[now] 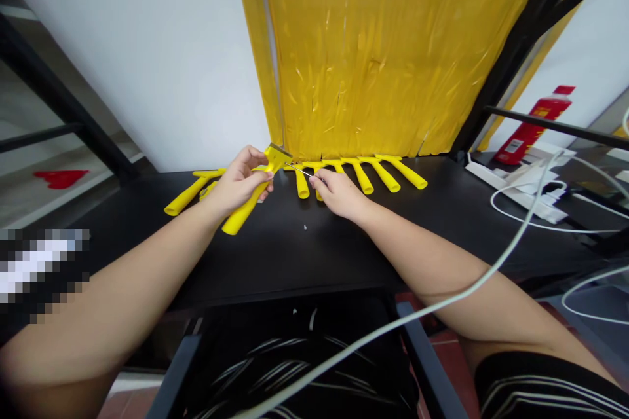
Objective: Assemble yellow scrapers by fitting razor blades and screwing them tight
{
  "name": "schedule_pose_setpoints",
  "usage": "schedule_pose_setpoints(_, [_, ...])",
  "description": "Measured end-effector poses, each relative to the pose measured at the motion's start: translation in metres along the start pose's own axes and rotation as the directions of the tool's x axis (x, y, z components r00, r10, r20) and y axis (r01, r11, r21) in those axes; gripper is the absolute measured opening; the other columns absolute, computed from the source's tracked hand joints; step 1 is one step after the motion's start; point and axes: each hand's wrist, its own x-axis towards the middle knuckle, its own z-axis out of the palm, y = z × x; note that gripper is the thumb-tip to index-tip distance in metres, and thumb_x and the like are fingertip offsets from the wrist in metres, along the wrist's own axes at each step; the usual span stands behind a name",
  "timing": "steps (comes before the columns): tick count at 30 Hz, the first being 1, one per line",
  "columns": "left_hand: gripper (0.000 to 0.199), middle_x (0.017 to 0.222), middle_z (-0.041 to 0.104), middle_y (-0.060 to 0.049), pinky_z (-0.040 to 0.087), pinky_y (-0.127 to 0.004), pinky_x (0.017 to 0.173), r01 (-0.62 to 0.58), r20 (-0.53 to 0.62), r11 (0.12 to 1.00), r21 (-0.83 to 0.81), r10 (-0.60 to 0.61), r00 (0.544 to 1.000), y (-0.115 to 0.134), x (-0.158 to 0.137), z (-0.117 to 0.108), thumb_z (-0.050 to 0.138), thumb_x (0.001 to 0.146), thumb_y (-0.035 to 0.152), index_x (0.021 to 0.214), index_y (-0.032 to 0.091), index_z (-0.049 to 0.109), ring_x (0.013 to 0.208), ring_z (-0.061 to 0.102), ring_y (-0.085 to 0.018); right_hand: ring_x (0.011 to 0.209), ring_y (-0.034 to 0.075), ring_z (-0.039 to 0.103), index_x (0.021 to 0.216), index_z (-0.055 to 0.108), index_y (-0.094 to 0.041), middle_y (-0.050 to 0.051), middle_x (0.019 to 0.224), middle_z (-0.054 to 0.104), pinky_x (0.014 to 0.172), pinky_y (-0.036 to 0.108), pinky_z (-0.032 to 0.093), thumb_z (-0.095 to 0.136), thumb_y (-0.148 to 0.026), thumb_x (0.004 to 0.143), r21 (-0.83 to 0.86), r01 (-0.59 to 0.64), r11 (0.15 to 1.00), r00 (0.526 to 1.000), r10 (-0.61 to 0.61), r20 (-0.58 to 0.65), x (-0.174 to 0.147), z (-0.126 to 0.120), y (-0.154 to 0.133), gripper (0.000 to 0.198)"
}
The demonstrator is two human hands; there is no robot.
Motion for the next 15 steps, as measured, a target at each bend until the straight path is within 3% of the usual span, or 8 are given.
schedule_pose_setpoints(4, [0.035,0.100,0.062,-0.001,0.050,-0.020,0.046,0.003,0.013,1.000,0.016,-0.004,1.000,0.002,-0.002,0.000,0.073,0.084,0.021,0.101,0.023,0.043,0.060,0.065,-0.008,0.063,0.017,0.050,0.078,0.058,-0.021,0.000,0.066,0.054,0.064,0.031,0.041,0.046,-0.040,0.105,0.070,-0.035,0.997,0.997,0.030,0.069,0.002,-0.002,0.001,0.035])
schedule_pose_setpoints(7, [0.034,0.098,0.062,0.000,0.051,-0.020,0.048,0.026,0.036,0.999,0.035,-0.027,0.999,0.002,-0.001,0.000,0.073,0.084,0.021,0.102,0.023,0.044,0.061,0.067,-0.009,0.059,0.015,0.052,0.084,0.061,-0.020,-0.002,0.063,0.053,0.061,0.028,0.045,0.049,-0.028,0.099,0.217,-0.169,0.961,0.968,0.120,0.221,0.002,-0.001,0.004,0.021])
schedule_pose_setpoints(9, [0.034,0.099,0.062,0.000,0.051,-0.020,0.047,0.035,0.029,0.998,0.045,-0.037,0.999,0.001,0.000,0.000,0.073,0.083,0.019,0.102,0.022,0.045,0.062,0.068,-0.009,0.062,0.015,0.057,0.086,0.063,-0.020,-0.001,0.068,0.060,0.063,0.027,0.047,0.053,-0.017,0.092,0.212,-0.214,0.954,0.937,0.139,0.319,0.000,-0.003,0.004,0.011])
schedule_pose_setpoints(12, [0.032,0.097,0.062,0.000,0.052,-0.021,0.047,0.075,0.016,0.996,0.046,-0.076,0.997,-0.003,0.001,-0.001,0.071,0.083,0.015,0.102,0.021,0.046,0.060,0.068,-0.010,0.068,0.014,0.058,0.087,0.068,-0.019,0.000,0.077,0.067,0.067,0.027,0.047,0.061,-0.013,0.086,0.114,-0.087,0.990,0.910,0.033,0.414,-0.005,-0.006,0.001,0.009])
schedule_pose_setpoints(15, [0.031,0.089,0.063,0.002,0.054,-0.023,0.049,0.137,0.007,0.990,0.035,-0.137,0.991,-0.005,0.003,-0.002,0.069,0.084,0.011,0.103,0.021,0.047,0.059,0.070,-0.012,0.067,0.014,0.055,0.098,0.075,-0.019,0.000,0.081,0.071,0.067,0.027,0.045,0.072,-0.019,0.086,0.067,0.088,0.994,0.848,-0.110,0.518,-0.010,-0.007,-0.006,0.013])
